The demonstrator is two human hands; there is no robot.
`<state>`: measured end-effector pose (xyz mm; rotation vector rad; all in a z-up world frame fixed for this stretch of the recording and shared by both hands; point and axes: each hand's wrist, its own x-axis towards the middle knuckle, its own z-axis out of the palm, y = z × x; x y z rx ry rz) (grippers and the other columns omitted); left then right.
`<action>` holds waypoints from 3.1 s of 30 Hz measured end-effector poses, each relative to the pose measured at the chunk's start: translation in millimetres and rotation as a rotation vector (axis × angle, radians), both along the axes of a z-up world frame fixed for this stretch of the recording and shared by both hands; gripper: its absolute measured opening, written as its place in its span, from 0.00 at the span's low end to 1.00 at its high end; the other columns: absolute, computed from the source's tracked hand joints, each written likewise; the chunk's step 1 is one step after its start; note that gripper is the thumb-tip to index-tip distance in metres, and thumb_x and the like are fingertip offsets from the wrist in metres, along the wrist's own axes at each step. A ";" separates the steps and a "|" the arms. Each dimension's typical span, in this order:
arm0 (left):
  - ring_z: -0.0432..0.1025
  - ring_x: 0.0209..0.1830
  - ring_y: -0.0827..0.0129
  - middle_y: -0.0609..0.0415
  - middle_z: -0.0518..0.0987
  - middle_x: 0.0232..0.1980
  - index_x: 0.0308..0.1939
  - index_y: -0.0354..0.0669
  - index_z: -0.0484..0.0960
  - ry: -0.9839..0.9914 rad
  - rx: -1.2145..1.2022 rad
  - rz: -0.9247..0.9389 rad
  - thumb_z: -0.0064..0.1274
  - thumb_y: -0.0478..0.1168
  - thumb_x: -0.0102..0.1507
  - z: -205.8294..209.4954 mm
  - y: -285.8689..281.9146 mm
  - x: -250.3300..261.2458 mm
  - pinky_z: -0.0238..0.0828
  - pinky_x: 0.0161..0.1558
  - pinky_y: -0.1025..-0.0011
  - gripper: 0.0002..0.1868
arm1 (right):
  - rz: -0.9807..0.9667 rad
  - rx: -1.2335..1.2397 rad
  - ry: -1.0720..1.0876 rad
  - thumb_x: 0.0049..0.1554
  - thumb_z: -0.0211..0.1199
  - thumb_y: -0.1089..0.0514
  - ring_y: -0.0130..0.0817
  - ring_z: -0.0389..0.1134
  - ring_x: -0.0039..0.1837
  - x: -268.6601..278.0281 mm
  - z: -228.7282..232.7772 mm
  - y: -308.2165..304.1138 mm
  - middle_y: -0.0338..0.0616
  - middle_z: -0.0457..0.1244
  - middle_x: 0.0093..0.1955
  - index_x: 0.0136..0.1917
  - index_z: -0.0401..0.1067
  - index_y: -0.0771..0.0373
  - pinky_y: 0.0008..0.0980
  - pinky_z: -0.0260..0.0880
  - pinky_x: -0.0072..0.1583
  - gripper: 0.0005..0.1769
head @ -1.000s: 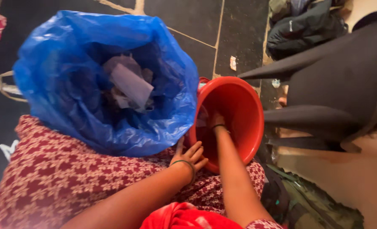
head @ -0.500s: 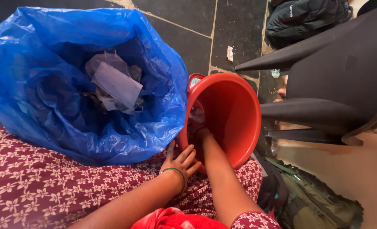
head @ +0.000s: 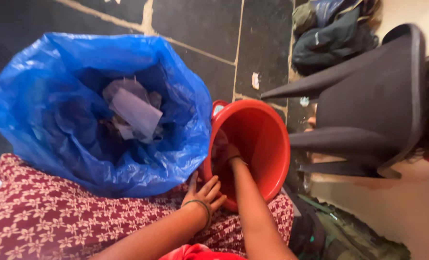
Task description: The person sits on the floor and transfers small pieces of paper and plastic waste from a red bucket into a blue plastic bag. They handle the items one by one, occasionally adjusting the bag's position.
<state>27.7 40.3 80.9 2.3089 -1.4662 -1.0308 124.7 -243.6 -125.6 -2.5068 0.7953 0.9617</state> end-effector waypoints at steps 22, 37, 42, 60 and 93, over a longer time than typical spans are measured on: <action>0.21 0.84 0.53 0.53 0.34 0.86 0.80 0.64 0.47 0.039 -0.048 0.017 0.50 0.51 0.62 -19.0 -7.1 1.5 0.10 0.67 0.20 0.44 | 0.553 0.307 -0.839 0.57 0.64 0.56 0.52 0.72 0.55 -4.7 380.8 236.7 0.52 0.70 0.53 0.54 0.77 0.63 0.43 0.73 0.56 0.13; 0.17 0.84 0.55 0.50 0.29 0.86 0.82 0.64 0.42 0.034 0.095 -0.045 0.50 0.49 0.62 1.4 0.5 3.4 0.15 0.67 0.19 0.48 | 0.581 -0.079 -0.127 0.52 0.65 0.49 0.55 0.69 0.60 36.5 16.0 -22.5 0.56 0.67 0.60 0.60 0.76 0.52 0.47 0.70 0.60 0.23; 0.16 0.85 0.55 0.49 0.26 0.86 0.83 0.62 0.40 0.080 0.115 -0.056 0.50 0.48 0.62 17.2 8.2 10.9 0.16 0.68 0.20 0.49 | 0.338 0.159 -0.096 0.50 0.64 0.50 0.51 0.69 0.62 16.3 -50.5 5.4 0.54 0.68 0.62 0.63 0.75 0.51 0.44 0.70 0.62 0.26; 0.13 0.84 0.57 0.49 0.21 0.85 0.83 0.62 0.35 0.158 0.178 -0.103 0.51 0.48 0.62 27.2 9.1 14.8 0.13 0.69 0.22 0.52 | 0.670 0.027 -0.090 0.61 0.56 0.49 0.49 0.68 0.65 -0.2 -25.6 63.8 0.52 0.68 0.63 0.63 0.75 0.57 0.43 0.67 0.65 0.21; 0.16 0.85 0.56 0.48 0.25 0.86 0.83 0.64 0.40 0.045 0.126 -0.064 0.52 0.46 0.60 22.7 9.2 18.7 0.14 0.70 0.20 0.52 | 0.384 -0.346 -0.623 0.52 0.63 0.66 0.43 0.64 0.66 -69.9 319.7 36.2 0.40 0.62 0.67 0.68 0.69 0.57 0.45 0.60 0.68 0.30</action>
